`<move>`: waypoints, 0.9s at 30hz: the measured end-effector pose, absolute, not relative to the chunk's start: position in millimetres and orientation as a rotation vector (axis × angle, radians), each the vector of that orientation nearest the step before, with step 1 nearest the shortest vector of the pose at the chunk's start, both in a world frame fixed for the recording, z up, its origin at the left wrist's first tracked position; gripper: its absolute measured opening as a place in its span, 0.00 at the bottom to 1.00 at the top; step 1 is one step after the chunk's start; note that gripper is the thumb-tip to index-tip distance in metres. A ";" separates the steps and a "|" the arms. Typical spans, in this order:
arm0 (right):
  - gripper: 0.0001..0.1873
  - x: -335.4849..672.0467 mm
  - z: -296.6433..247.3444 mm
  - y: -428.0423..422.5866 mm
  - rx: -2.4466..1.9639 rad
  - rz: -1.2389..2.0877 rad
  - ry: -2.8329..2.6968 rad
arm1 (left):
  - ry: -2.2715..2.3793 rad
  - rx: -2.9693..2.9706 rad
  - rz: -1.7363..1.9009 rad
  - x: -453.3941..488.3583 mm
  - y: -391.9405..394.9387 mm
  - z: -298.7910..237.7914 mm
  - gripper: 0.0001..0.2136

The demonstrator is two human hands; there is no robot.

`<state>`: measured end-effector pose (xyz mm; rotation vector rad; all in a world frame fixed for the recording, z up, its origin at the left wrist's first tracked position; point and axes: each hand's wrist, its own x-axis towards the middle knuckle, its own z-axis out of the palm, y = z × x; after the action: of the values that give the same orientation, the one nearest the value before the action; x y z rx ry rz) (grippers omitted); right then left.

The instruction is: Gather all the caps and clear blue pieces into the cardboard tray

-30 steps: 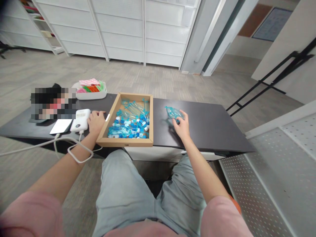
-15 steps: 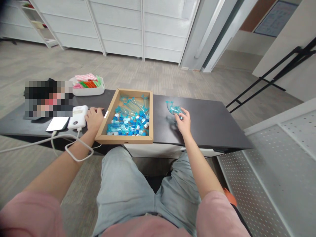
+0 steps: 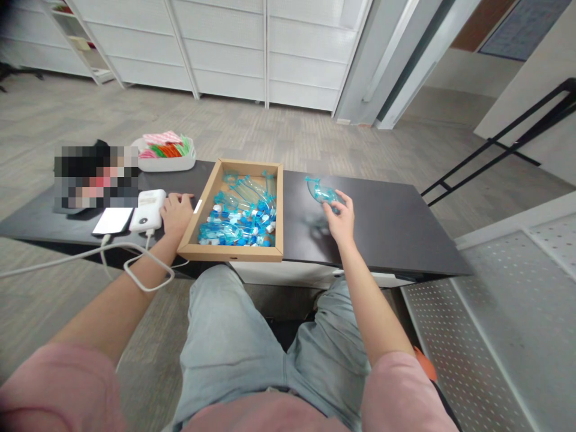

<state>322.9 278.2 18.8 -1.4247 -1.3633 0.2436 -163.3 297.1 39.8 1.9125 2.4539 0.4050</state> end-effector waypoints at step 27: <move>0.32 174.3 64.4 355.0 -1.204 0.336 -2.257 | 2.507 1.903 0.411 -160.7 296.5 38.3 0.25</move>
<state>174.3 355.0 64.4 -1.2039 -2.2568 0.3355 -160.7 296.5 38.3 1.9031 2.5066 0.4115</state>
